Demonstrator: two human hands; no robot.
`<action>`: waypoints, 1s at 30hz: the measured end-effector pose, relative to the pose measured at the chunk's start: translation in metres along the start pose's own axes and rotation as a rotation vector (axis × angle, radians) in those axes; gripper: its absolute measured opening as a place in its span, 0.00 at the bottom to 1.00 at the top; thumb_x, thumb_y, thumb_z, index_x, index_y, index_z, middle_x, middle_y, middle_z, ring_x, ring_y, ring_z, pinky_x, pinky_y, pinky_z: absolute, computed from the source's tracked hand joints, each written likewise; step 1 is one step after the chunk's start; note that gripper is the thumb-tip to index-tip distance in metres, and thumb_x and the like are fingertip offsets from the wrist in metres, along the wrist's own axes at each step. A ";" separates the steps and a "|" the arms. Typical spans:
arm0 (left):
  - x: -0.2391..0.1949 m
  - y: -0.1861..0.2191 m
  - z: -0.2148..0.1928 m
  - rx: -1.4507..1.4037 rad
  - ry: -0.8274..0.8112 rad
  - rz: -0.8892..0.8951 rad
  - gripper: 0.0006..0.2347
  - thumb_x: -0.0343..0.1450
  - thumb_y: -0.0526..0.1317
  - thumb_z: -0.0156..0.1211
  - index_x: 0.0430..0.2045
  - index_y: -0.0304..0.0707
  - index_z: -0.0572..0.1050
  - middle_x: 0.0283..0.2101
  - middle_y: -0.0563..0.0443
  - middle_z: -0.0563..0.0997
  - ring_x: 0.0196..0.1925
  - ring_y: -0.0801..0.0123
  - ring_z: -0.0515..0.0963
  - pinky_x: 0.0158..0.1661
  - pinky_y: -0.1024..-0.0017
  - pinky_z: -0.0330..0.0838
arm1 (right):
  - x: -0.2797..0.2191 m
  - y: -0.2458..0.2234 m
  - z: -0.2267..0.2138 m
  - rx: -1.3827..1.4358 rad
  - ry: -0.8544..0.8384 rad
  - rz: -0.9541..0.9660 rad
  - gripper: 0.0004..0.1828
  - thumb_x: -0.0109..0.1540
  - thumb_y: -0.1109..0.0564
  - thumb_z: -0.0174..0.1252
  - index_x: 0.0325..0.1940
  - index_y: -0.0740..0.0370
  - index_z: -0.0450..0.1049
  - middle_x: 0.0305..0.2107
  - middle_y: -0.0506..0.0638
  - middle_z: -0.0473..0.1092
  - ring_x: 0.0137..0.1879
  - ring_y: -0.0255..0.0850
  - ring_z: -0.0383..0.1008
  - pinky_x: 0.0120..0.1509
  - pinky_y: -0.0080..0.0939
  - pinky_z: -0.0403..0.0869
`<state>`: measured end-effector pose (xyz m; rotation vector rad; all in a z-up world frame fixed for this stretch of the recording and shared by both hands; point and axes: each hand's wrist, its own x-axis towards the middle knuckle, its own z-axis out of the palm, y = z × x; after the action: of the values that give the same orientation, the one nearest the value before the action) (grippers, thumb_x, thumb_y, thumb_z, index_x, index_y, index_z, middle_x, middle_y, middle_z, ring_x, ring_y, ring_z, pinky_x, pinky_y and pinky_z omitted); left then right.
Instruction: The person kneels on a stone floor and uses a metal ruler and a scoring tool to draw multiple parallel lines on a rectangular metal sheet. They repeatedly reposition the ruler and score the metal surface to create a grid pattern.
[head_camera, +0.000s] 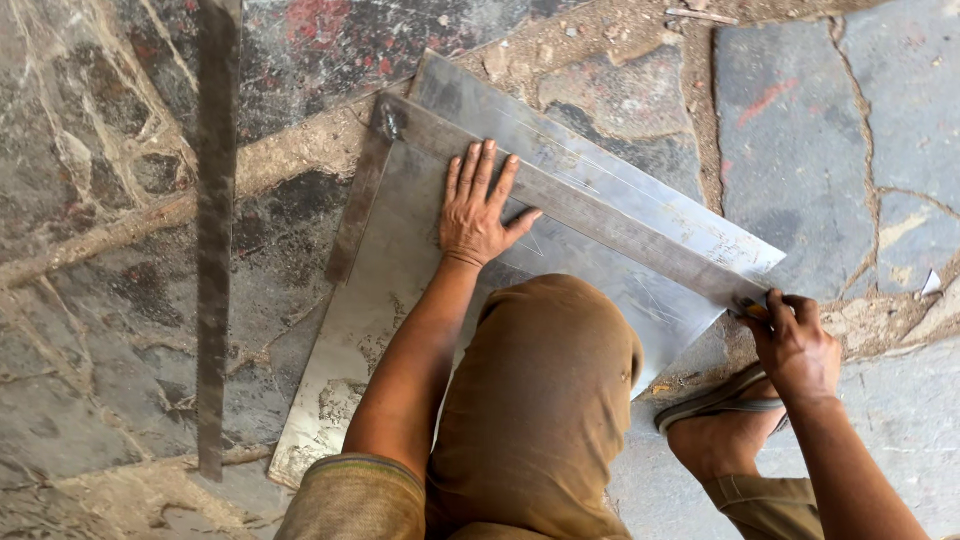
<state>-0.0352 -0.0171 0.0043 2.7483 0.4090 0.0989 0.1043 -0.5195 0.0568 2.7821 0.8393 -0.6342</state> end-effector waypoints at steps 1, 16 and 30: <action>0.000 0.000 -0.001 0.004 -0.028 -0.012 0.37 0.74 0.67 0.53 0.75 0.50 0.56 0.78 0.39 0.53 0.80 0.46 0.53 0.76 0.46 0.45 | 0.000 0.000 0.001 -0.004 0.017 -0.016 0.32 0.64 0.39 0.64 0.69 0.53 0.75 0.51 0.53 0.73 0.33 0.50 0.79 0.36 0.50 0.79; 0.007 -0.006 0.009 0.042 -0.184 -0.045 0.35 0.77 0.68 0.45 0.76 0.51 0.55 0.79 0.40 0.51 0.80 0.46 0.50 0.75 0.42 0.41 | 0.008 -0.014 -0.015 0.001 0.000 -0.015 0.31 0.63 0.41 0.66 0.66 0.57 0.74 0.46 0.56 0.72 0.35 0.53 0.77 0.34 0.52 0.77; 0.013 0.011 -0.006 0.107 -0.230 -0.046 0.33 0.79 0.66 0.44 0.76 0.46 0.58 0.79 0.36 0.51 0.80 0.36 0.47 0.74 0.38 0.37 | 0.006 -0.014 -0.020 0.162 -0.021 0.067 0.28 0.66 0.43 0.65 0.66 0.57 0.73 0.53 0.55 0.71 0.39 0.52 0.79 0.39 0.50 0.79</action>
<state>-0.0209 -0.0208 0.0144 2.8104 0.4238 -0.2558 0.1079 -0.4995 0.0715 2.9278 0.7167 -0.7504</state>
